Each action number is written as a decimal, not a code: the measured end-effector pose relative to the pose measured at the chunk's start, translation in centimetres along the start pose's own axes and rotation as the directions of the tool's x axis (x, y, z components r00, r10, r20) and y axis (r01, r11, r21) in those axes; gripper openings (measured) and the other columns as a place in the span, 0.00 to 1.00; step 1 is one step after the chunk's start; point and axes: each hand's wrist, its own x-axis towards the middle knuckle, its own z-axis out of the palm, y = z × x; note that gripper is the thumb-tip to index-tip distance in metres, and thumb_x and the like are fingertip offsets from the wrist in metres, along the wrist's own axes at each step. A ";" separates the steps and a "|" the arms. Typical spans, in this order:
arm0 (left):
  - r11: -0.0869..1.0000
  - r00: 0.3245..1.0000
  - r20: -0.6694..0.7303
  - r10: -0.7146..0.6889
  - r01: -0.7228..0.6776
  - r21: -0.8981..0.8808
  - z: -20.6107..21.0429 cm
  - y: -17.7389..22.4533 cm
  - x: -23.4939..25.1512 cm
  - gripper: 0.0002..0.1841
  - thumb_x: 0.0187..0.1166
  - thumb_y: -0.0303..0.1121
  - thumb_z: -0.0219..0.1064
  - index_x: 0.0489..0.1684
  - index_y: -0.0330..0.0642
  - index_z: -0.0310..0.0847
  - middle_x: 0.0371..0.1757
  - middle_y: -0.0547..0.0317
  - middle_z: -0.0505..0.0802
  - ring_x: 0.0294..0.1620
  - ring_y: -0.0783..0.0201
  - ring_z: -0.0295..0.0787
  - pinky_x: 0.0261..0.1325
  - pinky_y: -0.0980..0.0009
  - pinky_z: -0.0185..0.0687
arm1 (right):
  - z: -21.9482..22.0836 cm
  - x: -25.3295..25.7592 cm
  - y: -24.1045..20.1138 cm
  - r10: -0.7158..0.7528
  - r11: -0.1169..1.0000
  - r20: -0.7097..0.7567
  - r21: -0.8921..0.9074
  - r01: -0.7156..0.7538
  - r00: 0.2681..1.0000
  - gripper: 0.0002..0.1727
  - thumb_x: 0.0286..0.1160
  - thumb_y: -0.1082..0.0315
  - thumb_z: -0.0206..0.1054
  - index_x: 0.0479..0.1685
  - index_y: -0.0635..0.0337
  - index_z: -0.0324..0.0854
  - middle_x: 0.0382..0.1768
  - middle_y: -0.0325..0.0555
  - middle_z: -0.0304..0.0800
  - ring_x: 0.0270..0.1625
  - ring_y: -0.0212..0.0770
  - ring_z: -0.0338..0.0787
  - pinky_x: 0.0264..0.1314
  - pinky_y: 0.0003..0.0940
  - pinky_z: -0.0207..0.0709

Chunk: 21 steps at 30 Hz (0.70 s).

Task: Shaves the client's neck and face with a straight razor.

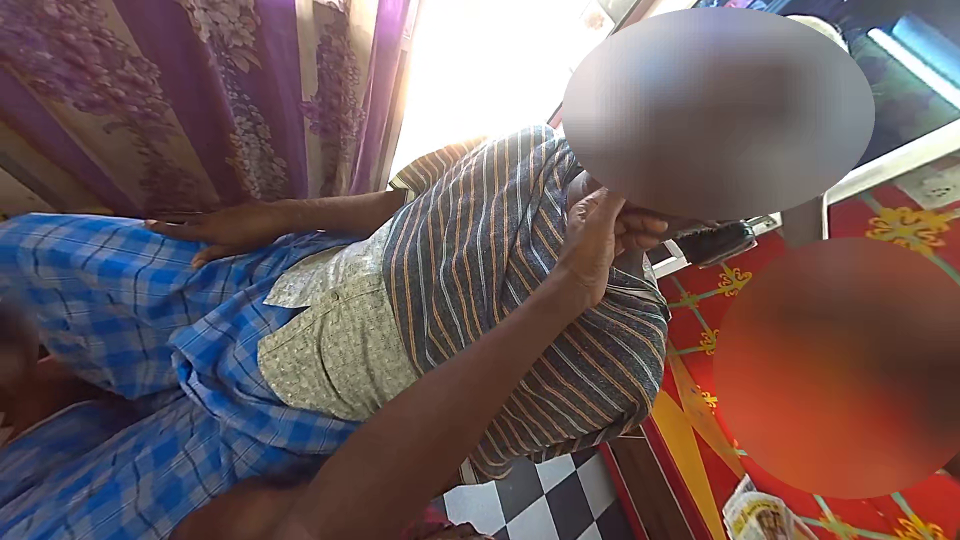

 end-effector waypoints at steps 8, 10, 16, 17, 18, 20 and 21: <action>0.942 0.971 0.018 -0.239 0.227 0.247 0.4 0.6 -0.4 0.21 0.90 0.45 0.59 0.64 0.36 0.82 0.52 0.53 0.94 0.39 0.65 0.93 0.41 0.71 0.89 | 8.6 -8.7 6.6 0.138 0.810 0.276 0.521 -0.269 0.951 0.18 0.92 0.50 0.54 0.53 0.51 0.84 0.37 0.35 0.92 0.31 0.29 0.90 0.32 0.26 0.87; 0.926 0.967 0.024 -0.253 0.235 0.297 0.5 0.6 -0.4 0.21 0.90 0.46 0.58 0.65 0.37 0.81 0.52 0.53 0.94 0.38 0.65 0.93 0.40 0.71 0.89 | 10.0 -9.7 7.9 0.210 0.783 0.308 0.515 -0.349 0.928 0.17 0.91 0.53 0.55 0.50 0.54 0.83 0.35 0.36 0.91 0.28 0.30 0.89 0.29 0.27 0.86; 0.810 0.930 0.108 -0.352 0.245 0.532 0.2 2.9 -1.1 0.17 0.89 0.40 0.61 0.63 0.36 0.83 0.51 0.54 0.94 0.39 0.67 0.91 0.41 0.72 0.88 | 10.7 -8.8 6.4 0.374 0.857 -0.126 0.425 -0.291 0.919 0.17 0.90 0.59 0.51 0.50 0.60 0.82 0.35 0.39 0.93 0.31 0.35 0.92 0.32 0.30 0.89; 0.806 0.944 0.122 -0.306 0.189 0.561 -0.2 3.6 -1.3 0.15 0.89 0.38 0.62 0.61 0.36 0.84 0.50 0.55 0.94 0.39 0.68 0.91 0.40 0.72 0.87 | 10.7 -8.2 5.6 0.357 0.863 -0.211 0.447 -0.235 0.910 0.17 0.90 0.57 0.52 0.51 0.58 0.81 0.38 0.40 0.95 0.36 0.37 0.95 0.38 0.31 0.90; 0.794 0.961 0.132 -0.241 0.117 0.597 -0.8 4.4 -1.6 0.14 0.89 0.37 0.62 0.60 0.36 0.84 0.49 0.56 0.94 0.39 0.68 0.90 0.40 0.73 0.87 | 10.8 -7.6 4.8 0.329 0.866 -0.276 0.470 -0.172 0.903 0.16 0.90 0.54 0.54 0.53 0.56 0.81 0.43 0.41 0.96 0.42 0.39 0.96 0.45 0.32 0.91; 0.737 0.992 0.104 -0.073 -0.016 0.675 -1.8 6.2 -1.6 0.13 0.89 0.37 0.61 0.57 0.38 0.85 0.46 0.58 0.94 0.39 0.69 0.90 0.41 0.73 0.87 | 11.7 -6.0 2.6 0.256 0.852 -0.372 0.523 -0.026 0.892 0.14 0.88 0.52 0.60 0.56 0.50 0.83 0.48 0.41 0.96 0.48 0.42 0.97 0.50 0.34 0.93; 0.699 0.997 0.074 0.012 -0.062 0.712 -2.3 7.1 -1.3 0.12 0.88 0.37 0.63 0.55 0.38 0.86 0.45 0.59 0.94 0.39 0.69 0.90 0.41 0.73 0.87 | 12.8 -4.9 1.2 0.240 0.820 -0.405 0.571 0.039 0.882 0.13 0.86 0.51 0.64 0.55 0.47 0.84 0.47 0.40 0.97 0.46 0.40 0.97 0.47 0.33 0.93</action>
